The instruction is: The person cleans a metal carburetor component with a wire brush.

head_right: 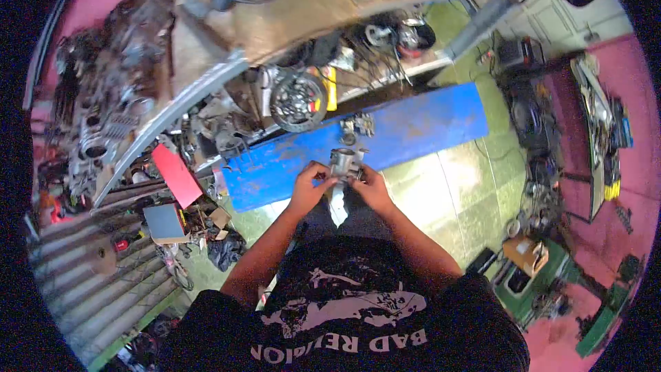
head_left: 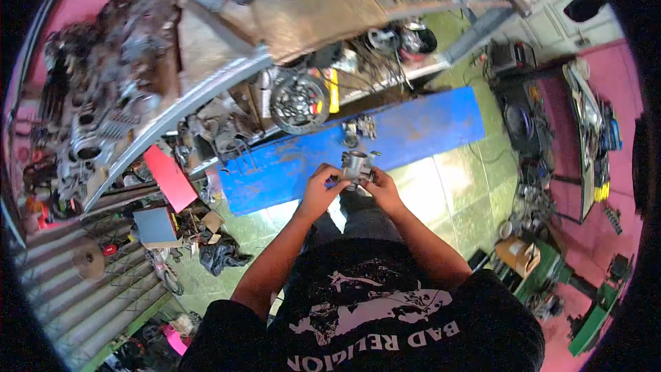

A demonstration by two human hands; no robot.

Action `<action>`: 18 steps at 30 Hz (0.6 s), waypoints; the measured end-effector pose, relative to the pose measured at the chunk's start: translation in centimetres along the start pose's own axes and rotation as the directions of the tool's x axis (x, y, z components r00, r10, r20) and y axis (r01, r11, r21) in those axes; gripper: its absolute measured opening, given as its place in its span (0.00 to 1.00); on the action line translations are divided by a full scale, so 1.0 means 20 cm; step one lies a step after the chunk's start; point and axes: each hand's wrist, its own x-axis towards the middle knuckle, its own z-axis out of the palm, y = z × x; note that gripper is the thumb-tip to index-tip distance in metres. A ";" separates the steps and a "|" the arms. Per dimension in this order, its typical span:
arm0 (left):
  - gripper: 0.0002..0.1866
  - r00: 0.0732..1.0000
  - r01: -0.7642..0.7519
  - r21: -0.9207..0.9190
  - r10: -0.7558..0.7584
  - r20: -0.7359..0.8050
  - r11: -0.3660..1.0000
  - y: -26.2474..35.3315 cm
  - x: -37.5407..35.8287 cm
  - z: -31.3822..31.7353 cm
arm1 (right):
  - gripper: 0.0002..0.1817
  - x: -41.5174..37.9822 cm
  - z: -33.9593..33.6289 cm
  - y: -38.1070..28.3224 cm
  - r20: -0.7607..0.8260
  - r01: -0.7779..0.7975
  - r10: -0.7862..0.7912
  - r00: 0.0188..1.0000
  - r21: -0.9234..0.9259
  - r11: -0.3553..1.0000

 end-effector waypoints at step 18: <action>0.30 0.931 -0.247 0.005 0.239 -0.276 0.969 0.66 -0.18 -1.28 | 0.32 -0.09 1.11 -1.14 0.303 0.481 -0.401 0.864 -0.267 0.835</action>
